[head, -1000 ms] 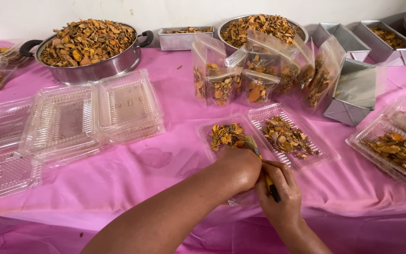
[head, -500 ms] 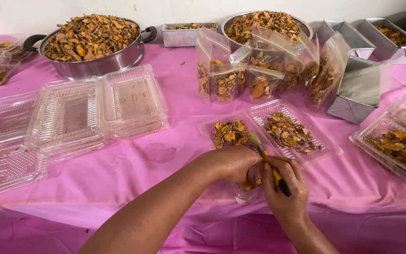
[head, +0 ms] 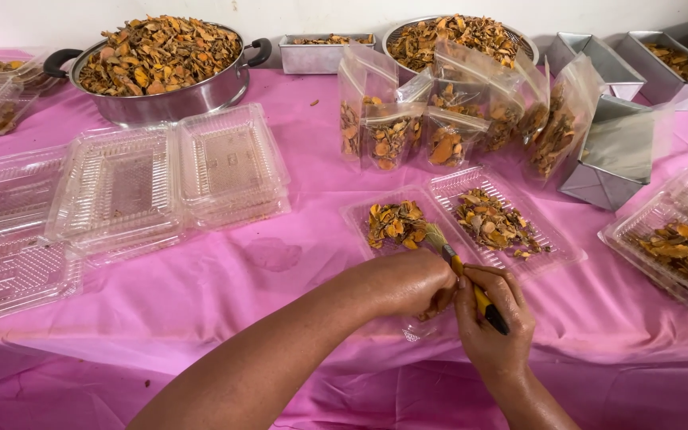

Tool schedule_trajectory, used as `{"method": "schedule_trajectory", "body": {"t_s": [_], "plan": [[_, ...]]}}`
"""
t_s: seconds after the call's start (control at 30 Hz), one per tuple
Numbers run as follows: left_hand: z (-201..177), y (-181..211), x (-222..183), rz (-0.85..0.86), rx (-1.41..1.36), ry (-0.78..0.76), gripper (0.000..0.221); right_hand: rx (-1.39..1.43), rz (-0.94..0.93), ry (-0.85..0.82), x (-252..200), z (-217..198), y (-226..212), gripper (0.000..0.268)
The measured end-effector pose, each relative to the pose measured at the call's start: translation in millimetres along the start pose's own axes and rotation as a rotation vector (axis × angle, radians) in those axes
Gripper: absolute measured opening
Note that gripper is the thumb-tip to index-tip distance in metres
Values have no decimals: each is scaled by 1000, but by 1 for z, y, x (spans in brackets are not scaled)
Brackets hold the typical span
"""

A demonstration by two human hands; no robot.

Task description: The person is sorting dried herb pieces and packaging them into plastic containers and zip-lock bags using their hands and a brush.

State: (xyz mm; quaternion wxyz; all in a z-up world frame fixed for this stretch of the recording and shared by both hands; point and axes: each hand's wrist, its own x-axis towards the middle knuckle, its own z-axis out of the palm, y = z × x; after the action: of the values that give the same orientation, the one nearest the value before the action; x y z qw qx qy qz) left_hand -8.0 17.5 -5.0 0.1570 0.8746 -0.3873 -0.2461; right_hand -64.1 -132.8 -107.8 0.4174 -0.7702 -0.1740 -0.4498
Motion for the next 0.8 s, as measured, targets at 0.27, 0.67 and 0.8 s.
{"method": "schedule_trajectory", "body": {"t_s": [0.27,0.67,0.8], "plan": [[7,0,-2,-66,-110,163,23,7,19,11,1,-3,-1,10],[-13,36,-33,-315,-557,156,21,157,407,36,-1,-20,3,7],[-3,-10,-2,-126,-266,253,16,450,567,274,8,-32,12,4]]}}
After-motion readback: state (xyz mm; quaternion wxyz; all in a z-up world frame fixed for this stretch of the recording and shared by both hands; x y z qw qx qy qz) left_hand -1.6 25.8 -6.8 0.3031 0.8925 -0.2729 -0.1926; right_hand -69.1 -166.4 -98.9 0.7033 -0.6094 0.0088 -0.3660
